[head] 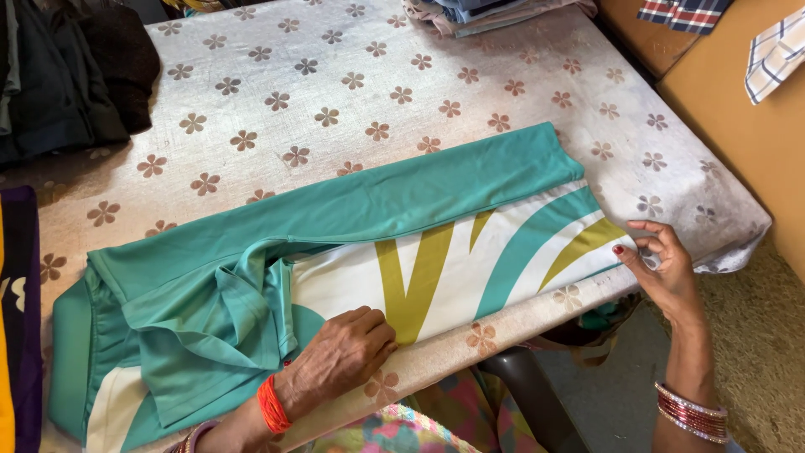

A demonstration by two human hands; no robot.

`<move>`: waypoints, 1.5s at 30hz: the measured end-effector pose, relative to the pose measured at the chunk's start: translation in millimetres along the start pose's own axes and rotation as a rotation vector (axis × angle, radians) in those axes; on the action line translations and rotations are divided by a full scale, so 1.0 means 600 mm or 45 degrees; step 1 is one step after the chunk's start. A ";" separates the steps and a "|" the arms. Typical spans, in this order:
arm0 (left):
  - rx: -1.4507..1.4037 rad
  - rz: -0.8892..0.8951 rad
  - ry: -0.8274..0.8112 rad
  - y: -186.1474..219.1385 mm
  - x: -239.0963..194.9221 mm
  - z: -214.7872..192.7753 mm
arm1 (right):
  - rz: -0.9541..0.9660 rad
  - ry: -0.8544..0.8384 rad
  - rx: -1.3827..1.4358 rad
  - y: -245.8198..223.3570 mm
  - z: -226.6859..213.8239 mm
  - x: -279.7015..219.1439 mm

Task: The person picks up a teal printed polo shirt, lays it face-down on a table, smooths the fabric with both hands, folds the sleeves and sides inward, then rolls and folds the shirt into a compact bundle on the table.

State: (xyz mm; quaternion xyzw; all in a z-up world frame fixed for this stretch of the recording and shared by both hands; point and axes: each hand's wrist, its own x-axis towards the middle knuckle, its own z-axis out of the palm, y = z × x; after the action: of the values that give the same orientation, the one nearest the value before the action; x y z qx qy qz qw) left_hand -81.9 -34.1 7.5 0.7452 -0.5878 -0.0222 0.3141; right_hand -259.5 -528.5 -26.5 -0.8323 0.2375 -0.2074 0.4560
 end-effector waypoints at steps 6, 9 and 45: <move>-0.114 -0.054 -0.096 0.010 0.003 -0.017 | 0.073 0.032 -0.012 -0.015 0.000 -0.009; -0.199 -0.063 -0.184 0.010 0.005 -0.016 | 0.099 0.022 0.000 -0.005 0.001 -0.008; 0.556 -0.302 -0.003 -0.054 0.012 0.019 | -0.559 -0.704 -1.312 -0.068 0.160 0.049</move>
State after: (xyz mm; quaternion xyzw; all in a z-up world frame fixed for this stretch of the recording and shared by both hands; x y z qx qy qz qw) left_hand -56.1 -41.8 -15.3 0.8593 -0.4872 0.0678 0.1403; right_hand -173.6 -463.2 -35.4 -0.9976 0.0037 0.0682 -0.0128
